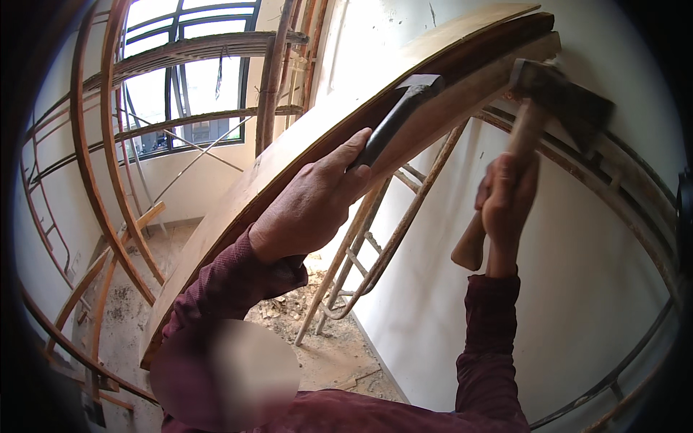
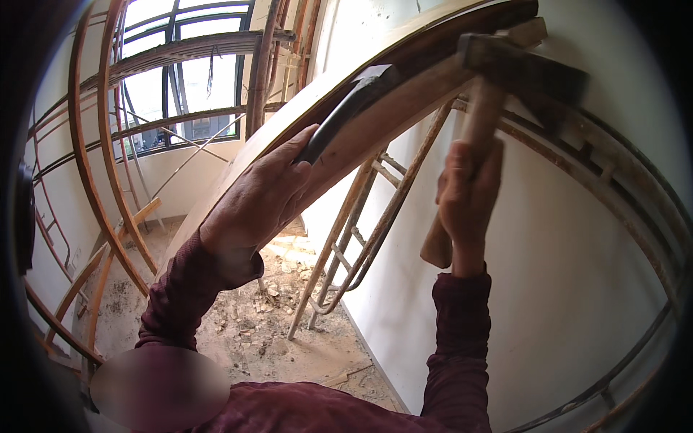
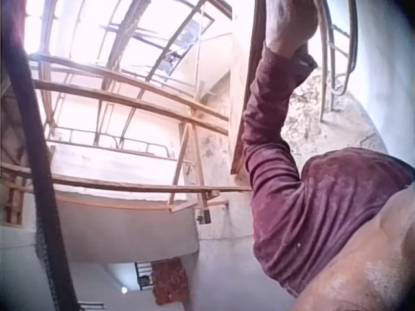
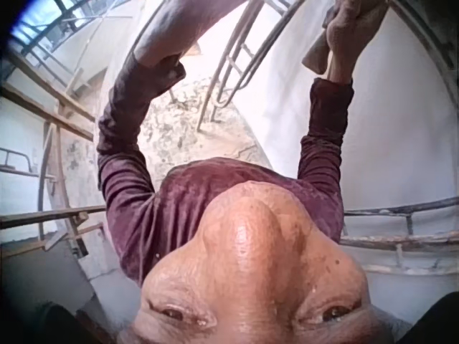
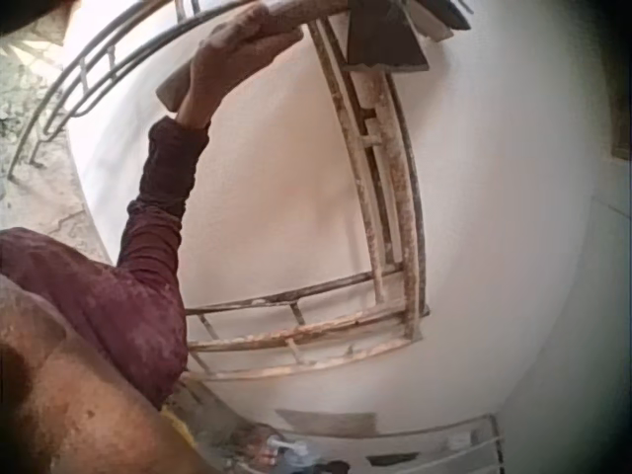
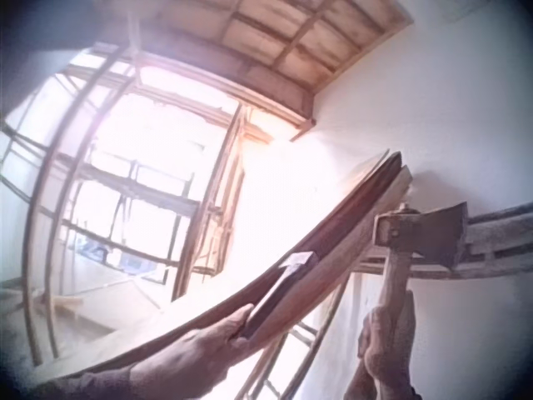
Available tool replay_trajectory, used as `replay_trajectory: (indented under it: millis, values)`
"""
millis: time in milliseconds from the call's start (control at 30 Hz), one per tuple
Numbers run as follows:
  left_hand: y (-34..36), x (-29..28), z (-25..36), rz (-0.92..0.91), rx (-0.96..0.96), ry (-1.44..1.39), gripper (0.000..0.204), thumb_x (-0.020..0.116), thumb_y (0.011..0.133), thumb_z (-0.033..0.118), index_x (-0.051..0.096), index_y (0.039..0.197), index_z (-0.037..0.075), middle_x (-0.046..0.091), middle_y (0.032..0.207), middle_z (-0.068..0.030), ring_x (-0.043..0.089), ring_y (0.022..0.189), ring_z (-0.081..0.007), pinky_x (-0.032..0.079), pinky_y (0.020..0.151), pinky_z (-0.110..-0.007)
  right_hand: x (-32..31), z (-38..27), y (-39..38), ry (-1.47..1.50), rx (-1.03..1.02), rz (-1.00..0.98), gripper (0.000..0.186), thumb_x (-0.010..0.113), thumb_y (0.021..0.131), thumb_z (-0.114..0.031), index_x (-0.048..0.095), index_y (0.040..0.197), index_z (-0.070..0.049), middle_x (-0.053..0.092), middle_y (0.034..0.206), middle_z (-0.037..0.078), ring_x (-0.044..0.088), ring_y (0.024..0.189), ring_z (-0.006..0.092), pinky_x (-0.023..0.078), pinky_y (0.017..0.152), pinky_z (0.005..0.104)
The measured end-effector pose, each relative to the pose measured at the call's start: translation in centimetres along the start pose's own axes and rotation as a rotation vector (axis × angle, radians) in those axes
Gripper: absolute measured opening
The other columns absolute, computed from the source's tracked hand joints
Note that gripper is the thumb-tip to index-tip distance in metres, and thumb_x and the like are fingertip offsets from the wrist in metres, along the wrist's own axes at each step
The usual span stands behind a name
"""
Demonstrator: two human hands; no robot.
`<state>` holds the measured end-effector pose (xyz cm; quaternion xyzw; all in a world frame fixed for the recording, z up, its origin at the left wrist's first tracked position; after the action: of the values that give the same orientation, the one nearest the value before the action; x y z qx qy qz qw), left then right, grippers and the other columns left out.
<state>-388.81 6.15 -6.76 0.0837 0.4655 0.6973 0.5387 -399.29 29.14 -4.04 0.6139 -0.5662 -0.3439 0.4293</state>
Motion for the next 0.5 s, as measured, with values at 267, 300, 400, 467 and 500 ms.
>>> replay_trajectory:
  millis: [267, 300, 400, 467, 500]
  values:
    - [-0.2, 0.0, -0.8, -0.14, -0.313, -0.547, 0.028, 0.043, 0.099, 0.03, 0.054, 0.1, 0.004, 0.039, 0.063, 0.0054, 0.033, 0.044, -0.0031, 0.029, 0.039, -0.019, 1.4, 2.1, 0.9, -0.259, -0.086, -0.24, 0.03, 0.051, 0.095, -0.036, 0.043, 0.086, -0.009, 0.04, 0.058, -0.002, 0.038, 0.04, 0.0058, 0.033, 0.036, 0.0216]
    - [-0.6, -0.6, -0.6, -0.169, -0.349, -0.691, 0.031, 0.047, 0.099, 0.026, 0.053, 0.113, -0.001, 0.04, 0.068, 0.006, 0.033, 0.047, 0.0008, 0.029, 0.039, -0.015, 1.5, 2.4, 0.7, -0.347, -0.117, -0.319, 0.029, 0.052, 0.095, -0.036, 0.044, 0.087, -0.009, 0.041, 0.059, -0.003, 0.038, 0.04, 0.0054, 0.033, 0.036, 0.0213]
    - [-1.2, -0.2, -0.2, -0.215, -0.349, -0.826, 0.024, 0.045, 0.099, 0.031, 0.048, 0.089, 0.01, 0.039, 0.067, 0.007, 0.031, 0.046, 0.0003, 0.027, 0.039, -0.017, 0.4, 0.3, 1.2, -0.323, -0.04, -0.26, 0.029, 0.053, 0.095, -0.032, 0.046, 0.097, -0.005, 0.048, 0.059, 0.002, 0.048, 0.046, 0.0106, 0.038, 0.045, 0.0263]
    - [-1.2, 0.2, 0.3, -0.218, -0.359, -0.886, 0.026, 0.045, 0.099, 0.031, 0.044, 0.082, 0.012, 0.04, 0.069, 0.007, 0.032, 0.048, 0.0004, 0.028, 0.039, -0.017, -0.4, -1.5, 1.9, -0.102, -0.108, -0.025, 0.034, 0.043, 0.099, -0.033, 0.041, 0.075, -0.009, 0.036, 0.058, -0.002, 0.039, 0.04, 0.0054, 0.034, 0.036, 0.0207]
    - [-1.2, 0.3, 0.2, -0.232, -0.383, -0.921, 0.026, 0.046, 0.099, 0.031, 0.045, 0.082, 0.011, 0.039, 0.068, 0.0069, 0.032, 0.047, 0.0002, 0.029, 0.039, -0.017, -0.9, -1.3, 2.5, 0.041, -0.099, 0.027, 0.035, 0.042, 0.099, -0.034, 0.04, 0.074, -0.009, 0.037, 0.058, -0.002, 0.038, 0.039, 0.0057, 0.034, 0.035, 0.021]
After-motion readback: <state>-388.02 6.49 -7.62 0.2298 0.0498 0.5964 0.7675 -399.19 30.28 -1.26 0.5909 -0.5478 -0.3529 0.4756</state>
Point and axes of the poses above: each hand's wrist, its own y-axis towards the middle knuckle, its own x-axis out of the palm, z = x × y, the point moved 3 cm from there along y, towards the middle knuckle
